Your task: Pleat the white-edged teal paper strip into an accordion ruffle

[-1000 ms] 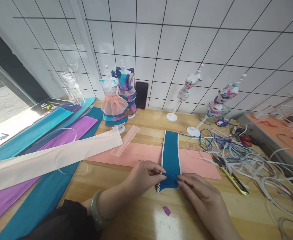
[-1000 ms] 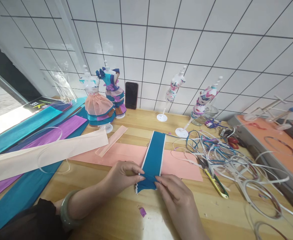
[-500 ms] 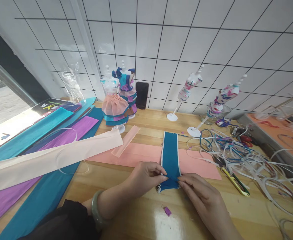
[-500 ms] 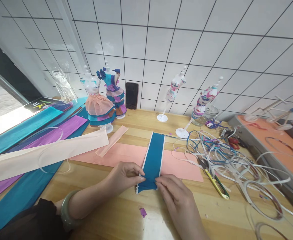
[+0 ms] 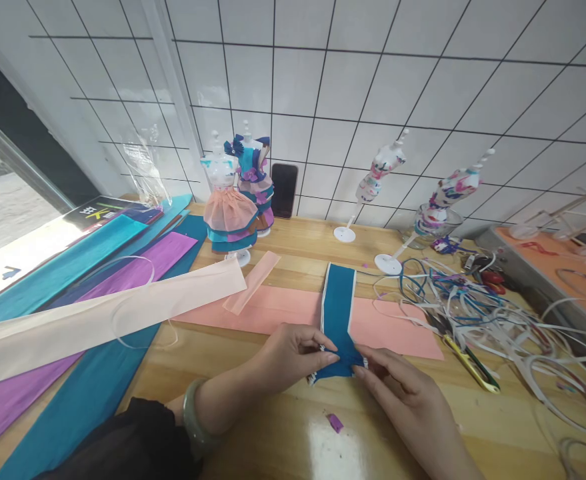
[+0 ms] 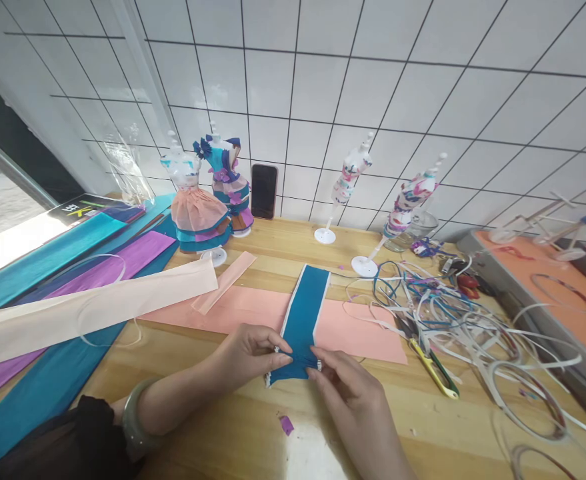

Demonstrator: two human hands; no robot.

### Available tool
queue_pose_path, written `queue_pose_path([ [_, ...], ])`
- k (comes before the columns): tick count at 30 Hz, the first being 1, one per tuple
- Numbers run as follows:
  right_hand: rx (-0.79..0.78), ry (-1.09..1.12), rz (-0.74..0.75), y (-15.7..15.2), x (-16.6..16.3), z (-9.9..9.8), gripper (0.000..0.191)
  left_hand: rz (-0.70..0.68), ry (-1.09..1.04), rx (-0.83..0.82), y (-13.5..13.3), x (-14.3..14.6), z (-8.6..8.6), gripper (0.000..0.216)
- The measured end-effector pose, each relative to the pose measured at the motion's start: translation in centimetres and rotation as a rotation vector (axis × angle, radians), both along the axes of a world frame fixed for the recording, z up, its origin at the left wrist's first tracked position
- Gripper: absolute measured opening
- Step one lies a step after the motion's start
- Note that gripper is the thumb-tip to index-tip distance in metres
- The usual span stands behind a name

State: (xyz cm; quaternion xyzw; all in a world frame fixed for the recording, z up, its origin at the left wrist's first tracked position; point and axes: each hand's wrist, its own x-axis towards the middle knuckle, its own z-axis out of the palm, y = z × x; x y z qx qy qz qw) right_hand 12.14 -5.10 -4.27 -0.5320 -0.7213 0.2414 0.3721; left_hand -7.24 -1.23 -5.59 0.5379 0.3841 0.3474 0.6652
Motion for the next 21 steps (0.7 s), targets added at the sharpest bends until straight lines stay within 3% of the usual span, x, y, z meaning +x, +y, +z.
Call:
queue_pose_path([
  [3, -0.084, 0.049, -0.015, 0.1, -0.1, -0.1, 0.028, 0.004, 0.013, 0.019, -0.1, 0.0, 0.6, 0.027],
  [8, -0.152, 0.166, -0.032, 0.1, -0.2, 0.0, 0.017, 0.009, 0.008, 0.003, -0.2, 0.0, 0.6, 0.029],
  [15, -0.291, 0.343, -0.188, 0.1, -0.5, 0.1, 0.02, 0.017, -0.032, -0.047, 0.1, 0.0, -0.3, 0.035],
  [21, -0.391, 0.419, -0.244, 0.1, -0.3, 0.2, 0.024, 0.034, -0.081, 0.002, 0.3, -0.1, 0.4, 0.03],
])
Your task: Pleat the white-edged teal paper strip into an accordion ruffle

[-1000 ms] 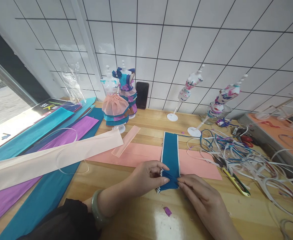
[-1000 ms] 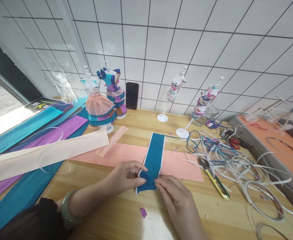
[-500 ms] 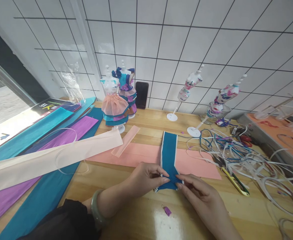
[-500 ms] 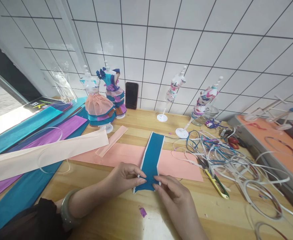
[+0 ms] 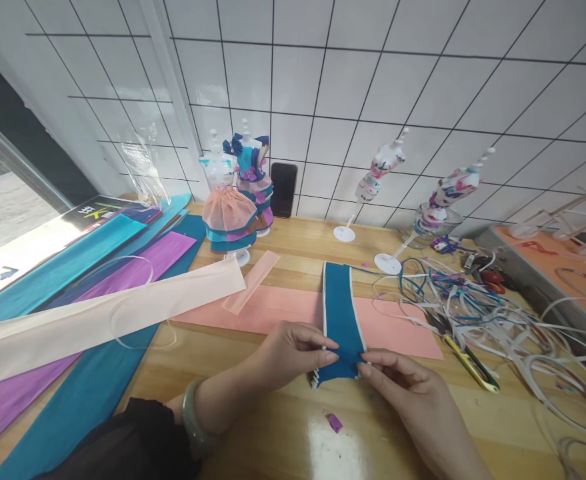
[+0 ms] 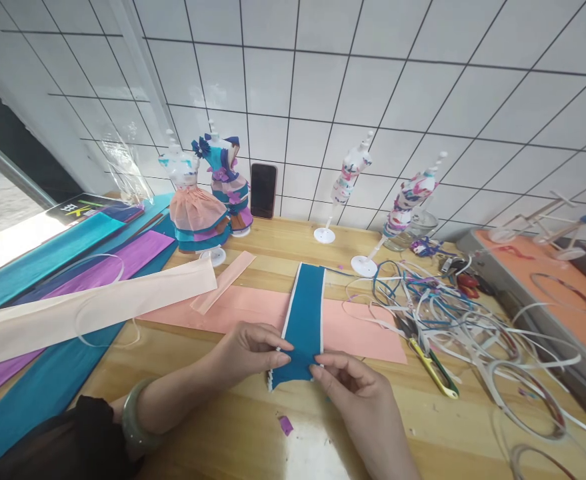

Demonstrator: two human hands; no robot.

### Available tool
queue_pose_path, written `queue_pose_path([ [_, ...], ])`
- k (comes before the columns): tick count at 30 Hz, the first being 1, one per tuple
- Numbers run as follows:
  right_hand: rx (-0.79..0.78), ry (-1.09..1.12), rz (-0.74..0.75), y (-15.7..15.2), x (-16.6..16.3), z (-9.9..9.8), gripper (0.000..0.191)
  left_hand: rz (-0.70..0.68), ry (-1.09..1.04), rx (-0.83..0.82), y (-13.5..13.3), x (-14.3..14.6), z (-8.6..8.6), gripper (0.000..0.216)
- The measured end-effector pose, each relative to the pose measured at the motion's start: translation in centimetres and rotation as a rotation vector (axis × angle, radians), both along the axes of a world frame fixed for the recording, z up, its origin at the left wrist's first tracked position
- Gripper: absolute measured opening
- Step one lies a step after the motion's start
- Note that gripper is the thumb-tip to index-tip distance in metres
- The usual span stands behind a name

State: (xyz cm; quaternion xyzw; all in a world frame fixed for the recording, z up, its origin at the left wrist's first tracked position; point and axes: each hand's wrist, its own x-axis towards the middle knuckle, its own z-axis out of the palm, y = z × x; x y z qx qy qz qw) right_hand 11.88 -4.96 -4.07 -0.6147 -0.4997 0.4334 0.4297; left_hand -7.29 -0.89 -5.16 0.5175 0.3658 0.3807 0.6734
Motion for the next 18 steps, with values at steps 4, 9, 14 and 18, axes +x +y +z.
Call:
queue_pose_path([
  [4, -0.021, -0.003, 0.012, 0.08, 0.05, 0.18, 0.023, 0.019, 0.037, -0.019, -0.04, -0.04, 0.4, 0.031],
  [9, 0.001, -0.022, 0.005, 0.05, -0.11, 0.23, 0.023, 0.026, 0.023, -0.083, -0.14, 0.05, 0.12, 0.034],
  [14, -0.012, -0.02, 0.011, 0.13, -0.04, 0.17, 0.022, 0.036, 0.016, -0.103, -0.1, 0.15, -0.25, 0.031],
  [18, -0.016, -0.034, 0.003, 0.14, -0.06, 0.15, 0.022, 0.04, -0.006, -0.116, -0.12, 0.16, -0.27, 0.03],
])
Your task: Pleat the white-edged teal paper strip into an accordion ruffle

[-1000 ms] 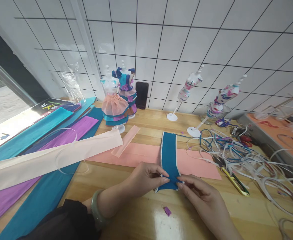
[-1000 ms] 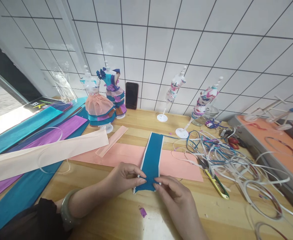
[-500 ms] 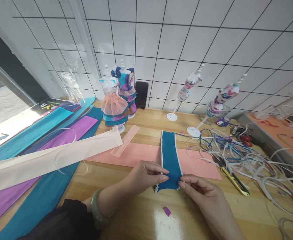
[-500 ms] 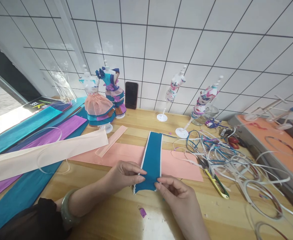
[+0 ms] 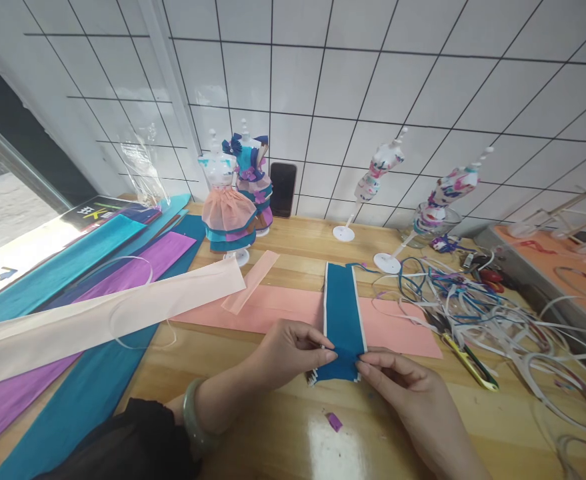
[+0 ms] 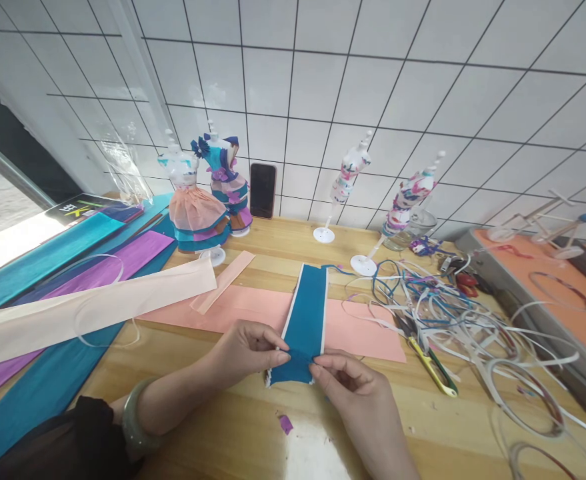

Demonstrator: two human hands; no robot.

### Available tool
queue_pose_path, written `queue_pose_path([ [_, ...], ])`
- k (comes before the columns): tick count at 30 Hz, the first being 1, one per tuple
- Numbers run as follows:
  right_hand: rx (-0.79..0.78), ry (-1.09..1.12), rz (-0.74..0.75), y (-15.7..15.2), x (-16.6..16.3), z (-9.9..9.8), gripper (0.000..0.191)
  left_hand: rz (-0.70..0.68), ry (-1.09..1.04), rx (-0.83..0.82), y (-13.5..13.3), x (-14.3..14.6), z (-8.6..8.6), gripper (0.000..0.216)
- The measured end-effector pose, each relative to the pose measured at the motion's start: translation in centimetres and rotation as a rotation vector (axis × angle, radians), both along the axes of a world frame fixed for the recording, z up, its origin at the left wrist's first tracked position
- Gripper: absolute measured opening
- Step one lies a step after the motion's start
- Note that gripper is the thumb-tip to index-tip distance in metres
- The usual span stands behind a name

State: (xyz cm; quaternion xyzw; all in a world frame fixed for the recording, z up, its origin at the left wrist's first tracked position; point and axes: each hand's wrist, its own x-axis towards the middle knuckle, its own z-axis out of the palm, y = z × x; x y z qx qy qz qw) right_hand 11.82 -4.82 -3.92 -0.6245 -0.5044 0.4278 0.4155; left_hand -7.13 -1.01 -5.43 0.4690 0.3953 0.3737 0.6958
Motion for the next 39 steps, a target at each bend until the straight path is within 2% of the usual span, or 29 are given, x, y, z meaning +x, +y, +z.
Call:
queue_pose_path([
  [8, -0.028, -0.014, 0.058, 0.1, 0.4, -0.2, 0.019, 0.004, 0.025, 0.011, -0.1, 0.0, 0.2, 0.03],
  [17, -0.035, 0.09, -0.051, -0.3, -0.6, 0.0, 0.021, 0.027, 0.026, 0.069, 0.1, 0.2, 0.6, 0.03],
  [31, -0.008, 0.071, 0.026, -0.5, -0.3, -0.4, 0.023, 0.0, 0.058, 0.127, 0.0, 0.0, 0.5, 0.031],
  [35, 0.002, 0.048, 0.032, -0.6, -0.4, -0.3, 0.022, -0.042, -0.024, 0.122, 0.0, -0.1, 0.4, 0.038],
  [39, 0.025, 0.07, 0.018, -1.0, -0.8, -0.2, 0.021, -0.144, -0.134, 0.058, 0.0, -0.1, 0.2, 0.05],
])
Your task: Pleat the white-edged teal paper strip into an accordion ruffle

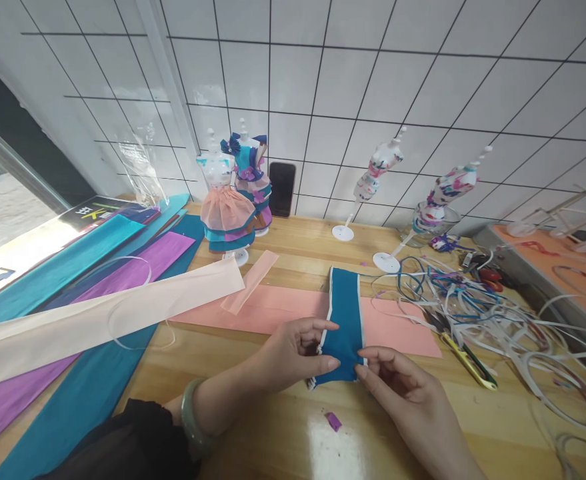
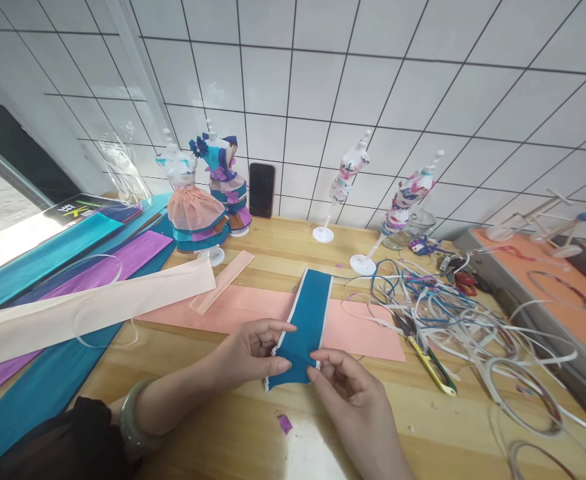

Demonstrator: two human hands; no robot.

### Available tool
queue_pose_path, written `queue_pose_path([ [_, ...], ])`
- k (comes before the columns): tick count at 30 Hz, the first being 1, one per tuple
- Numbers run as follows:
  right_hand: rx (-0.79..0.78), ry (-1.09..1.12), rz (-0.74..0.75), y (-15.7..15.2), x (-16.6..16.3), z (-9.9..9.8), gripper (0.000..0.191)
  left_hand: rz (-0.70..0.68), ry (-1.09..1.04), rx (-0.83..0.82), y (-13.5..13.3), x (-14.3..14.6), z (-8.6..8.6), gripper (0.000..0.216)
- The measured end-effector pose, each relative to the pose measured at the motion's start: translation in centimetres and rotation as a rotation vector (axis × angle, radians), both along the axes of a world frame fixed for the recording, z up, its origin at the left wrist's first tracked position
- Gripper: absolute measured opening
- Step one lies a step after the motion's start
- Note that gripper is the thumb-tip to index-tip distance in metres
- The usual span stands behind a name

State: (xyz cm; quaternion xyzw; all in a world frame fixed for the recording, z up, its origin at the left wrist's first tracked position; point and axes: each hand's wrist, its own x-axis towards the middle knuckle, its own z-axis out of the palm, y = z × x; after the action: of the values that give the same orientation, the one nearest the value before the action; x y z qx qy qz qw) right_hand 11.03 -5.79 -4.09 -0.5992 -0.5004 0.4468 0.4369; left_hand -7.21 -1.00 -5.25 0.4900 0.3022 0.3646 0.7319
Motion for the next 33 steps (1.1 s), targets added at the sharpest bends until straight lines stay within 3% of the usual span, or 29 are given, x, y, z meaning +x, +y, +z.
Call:
queue_pose_path([
  [4, 0.019, 0.016, -0.015, -0.15, -0.15, 0.02, 0.02, -0.005, 0.057, -0.001, -0.05, 0.0, -0.54, 0.048],
  [12, 0.059, -0.06, 0.09, 0.06, 0.27, -0.29, 0.03, 0.054, 0.148, 0.049, -0.22, 0.03, -0.87, 0.042],
  [19, 0.19, -0.116, 0.101, 0.52, 0.19, 0.15, 0.022, 0.061, 0.203, 0.094, -0.39, 0.03, -0.68, 0.04],
  [27, 0.205, -0.164, 0.064, 0.23, 0.4, 0.03, 0.022, 0.096, 0.183, 0.08, -0.44, 0.07, -0.95, 0.04],
  [33, 0.3, -0.201, 0.231, 0.37, 0.47, 0.37, 0.024, 0.101, 0.23, 0.084, -0.48, 0.09, -0.76, 0.04],
])
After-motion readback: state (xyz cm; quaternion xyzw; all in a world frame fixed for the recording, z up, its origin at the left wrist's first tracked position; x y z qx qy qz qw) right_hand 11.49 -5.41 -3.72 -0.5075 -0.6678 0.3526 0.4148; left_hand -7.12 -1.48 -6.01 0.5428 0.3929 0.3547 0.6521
